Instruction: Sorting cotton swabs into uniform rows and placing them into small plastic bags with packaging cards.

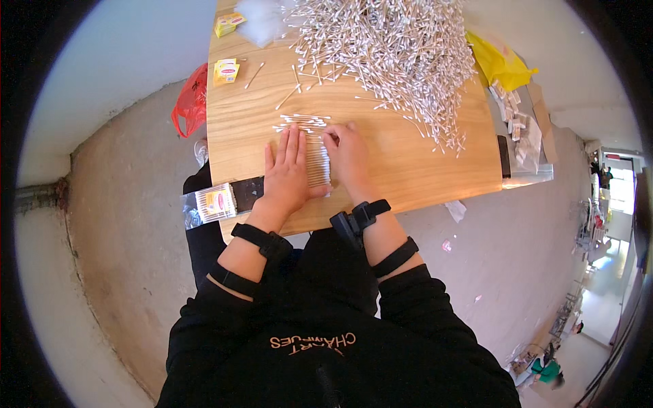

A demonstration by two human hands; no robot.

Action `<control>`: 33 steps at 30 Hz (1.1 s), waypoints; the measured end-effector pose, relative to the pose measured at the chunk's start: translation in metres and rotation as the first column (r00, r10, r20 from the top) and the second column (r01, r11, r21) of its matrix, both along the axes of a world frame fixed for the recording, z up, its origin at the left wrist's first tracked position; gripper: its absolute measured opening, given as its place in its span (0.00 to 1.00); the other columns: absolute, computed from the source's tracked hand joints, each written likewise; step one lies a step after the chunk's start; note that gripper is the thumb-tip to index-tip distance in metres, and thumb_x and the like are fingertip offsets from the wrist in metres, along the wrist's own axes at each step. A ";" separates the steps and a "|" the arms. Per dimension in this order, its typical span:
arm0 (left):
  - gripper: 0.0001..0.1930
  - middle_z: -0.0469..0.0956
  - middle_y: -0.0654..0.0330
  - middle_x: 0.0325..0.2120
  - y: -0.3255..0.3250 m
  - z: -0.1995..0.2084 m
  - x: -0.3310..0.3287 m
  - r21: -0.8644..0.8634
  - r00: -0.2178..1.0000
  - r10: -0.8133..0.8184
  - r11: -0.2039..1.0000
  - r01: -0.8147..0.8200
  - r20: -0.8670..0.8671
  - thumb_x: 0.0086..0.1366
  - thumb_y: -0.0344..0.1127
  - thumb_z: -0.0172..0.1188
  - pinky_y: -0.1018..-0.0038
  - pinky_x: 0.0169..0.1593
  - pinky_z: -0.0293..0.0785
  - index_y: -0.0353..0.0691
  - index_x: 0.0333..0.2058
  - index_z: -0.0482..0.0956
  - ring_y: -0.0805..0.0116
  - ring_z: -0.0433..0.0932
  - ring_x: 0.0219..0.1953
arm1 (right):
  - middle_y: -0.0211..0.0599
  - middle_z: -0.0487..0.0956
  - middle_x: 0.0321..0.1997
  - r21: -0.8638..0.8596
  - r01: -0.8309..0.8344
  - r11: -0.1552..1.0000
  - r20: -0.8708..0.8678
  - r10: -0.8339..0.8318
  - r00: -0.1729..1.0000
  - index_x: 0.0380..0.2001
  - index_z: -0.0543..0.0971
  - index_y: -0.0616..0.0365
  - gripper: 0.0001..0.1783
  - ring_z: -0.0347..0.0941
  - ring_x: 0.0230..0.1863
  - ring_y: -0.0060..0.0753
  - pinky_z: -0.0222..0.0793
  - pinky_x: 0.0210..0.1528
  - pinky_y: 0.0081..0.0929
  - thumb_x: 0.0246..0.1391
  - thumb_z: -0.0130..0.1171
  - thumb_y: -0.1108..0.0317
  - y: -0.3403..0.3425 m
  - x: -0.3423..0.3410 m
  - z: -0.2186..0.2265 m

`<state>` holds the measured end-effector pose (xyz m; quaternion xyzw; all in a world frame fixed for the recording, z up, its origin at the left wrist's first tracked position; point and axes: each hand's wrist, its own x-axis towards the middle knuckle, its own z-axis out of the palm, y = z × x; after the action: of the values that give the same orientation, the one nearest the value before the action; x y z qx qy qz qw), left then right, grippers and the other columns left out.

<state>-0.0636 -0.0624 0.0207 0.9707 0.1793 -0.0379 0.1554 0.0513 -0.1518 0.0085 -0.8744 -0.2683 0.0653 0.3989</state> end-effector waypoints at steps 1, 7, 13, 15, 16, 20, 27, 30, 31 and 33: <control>0.64 0.41 0.50 0.69 0.000 0.001 0.001 -0.005 1.000 0.004 1.000 -0.005 -0.011 0.40 0.68 0.66 0.52 0.69 0.35 0.31 0.66 0.46 0.57 0.38 0.71 | 0.42 0.73 0.31 0.000 -0.002 1.000 0.001 0.002 1.000 0.29 0.78 0.58 0.04 0.73 0.32 0.44 0.69 0.36 0.34 0.49 0.61 0.71 0.001 0.002 0.001; 0.63 0.43 0.50 0.69 -0.002 -0.003 0.001 -0.016 0.997 0.007 1.000 -0.005 0.076 0.38 0.63 0.70 0.51 0.68 0.37 0.31 0.65 0.48 0.56 0.40 0.71 | 0.43 0.76 0.33 0.033 -0.051 0.998 -0.119 0.054 0.991 0.31 0.79 0.59 0.05 0.74 0.33 0.40 0.70 0.36 0.33 0.49 0.61 0.71 0.000 0.017 -0.008; 0.62 0.44 0.45 0.68 -0.004 0.005 -0.014 -0.049 0.988 0.028 0.999 -0.021 0.151 0.39 0.58 0.73 0.48 0.67 0.41 0.31 0.65 0.48 0.51 0.41 0.71 | 0.40 0.76 0.45 0.303 0.171 0.938 -0.240 -0.098 0.966 0.42 0.77 0.60 0.12 0.73 0.43 0.27 0.70 0.44 0.23 0.57 0.57 0.67 -0.003 0.004 -0.005; 0.62 0.44 0.44 0.68 0.000 0.003 -0.010 -0.061 0.982 0.088 0.995 -0.079 0.164 0.39 0.57 0.73 0.48 0.67 0.41 0.31 0.65 0.47 0.50 0.41 0.70 | 0.42 0.71 0.50 0.475 0.314 0.822 -0.349 -0.151 0.925 0.50 0.72 0.61 0.16 0.69 0.52 0.30 0.66 0.53 0.26 0.62 0.50 0.66 0.002 0.000 -0.007; 0.62 0.44 0.43 0.67 0.003 0.002 -0.007 -0.079 0.974 0.152 0.987 -0.141 0.170 0.39 0.57 0.73 0.48 0.67 0.41 0.31 0.65 0.47 0.49 0.41 0.70 | 0.42 0.71 0.50 0.481 0.313 0.819 -0.346 -0.150 0.926 0.50 0.72 0.61 0.16 0.69 0.52 0.30 0.66 0.53 0.26 0.62 0.50 0.66 0.006 0.003 -0.008; 0.63 0.41 0.44 0.68 0.012 -0.005 0.009 -0.082 0.984 0.090 0.994 -0.078 0.155 0.40 0.61 0.71 0.50 0.68 0.38 0.31 0.66 0.45 0.51 0.40 0.71 | 0.43 0.69 0.50 0.473 0.187 0.861 -0.264 -0.064 0.962 0.52 0.69 0.63 0.17 0.67 0.54 0.38 0.64 0.56 0.30 0.62 0.47 0.68 0.023 0.003 -0.013; 0.64 0.40 0.45 0.69 0.017 -0.001 0.007 -0.102 0.997 0.039 0.994 -0.032 0.063 0.39 0.63 0.70 0.51 0.69 0.36 0.31 0.66 0.44 0.52 0.38 0.71 | 0.43 0.69 0.45 0.176 0.047 0.983 -0.022 -0.044 0.999 0.41 0.79 0.53 0.17 0.68 0.49 0.43 0.66 0.51 0.33 0.45 0.58 0.79 0.013 0.013 -0.004; 0.57 0.46 0.45 0.67 0.027 -0.003 0.000 -0.097 0.982 0.035 0.995 -0.017 0.185 0.45 0.55 0.70 0.54 0.68 0.43 0.30 0.65 0.48 0.49 0.44 0.69 | 0.40 0.69 0.43 0.113 0.001 0.994 0.036 -0.005 0.999 0.38 0.80 0.51 0.15 0.69 0.47 0.41 0.68 0.48 0.32 0.44 0.62 0.75 0.005 0.022 0.001; 0.47 0.54 0.45 0.62 0.034 -0.009 0.002 -0.119 0.949 0.100 0.991 -0.066 0.300 0.48 0.49 0.69 0.56 0.65 0.50 0.32 0.61 0.56 0.48 0.52 0.66 | 0.40 0.69 0.43 0.111 0.004 0.994 0.033 -0.007 0.999 0.38 0.80 0.51 0.15 0.69 0.47 0.41 0.68 0.48 0.32 0.44 0.62 0.75 0.003 0.025 0.001; 0.38 0.61 0.45 0.58 0.044 -0.008 0.005 -0.151 0.903 0.167 0.982 -0.115 0.396 0.50 0.43 0.68 0.57 0.62 0.58 0.33 0.57 0.64 0.47 0.59 0.62 | 0.38 0.69 0.41 0.039 -0.071 0.997 0.018 0.070 0.997 0.37 0.81 0.49 0.14 0.70 0.45 0.39 0.69 0.47 0.32 0.43 0.65 0.74 0.003 0.026 0.007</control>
<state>-0.0588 -0.0180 0.0132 0.9302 0.2103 0.1651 0.2516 0.0772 -0.1491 0.0159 -0.8569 -0.3035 0.0670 0.4112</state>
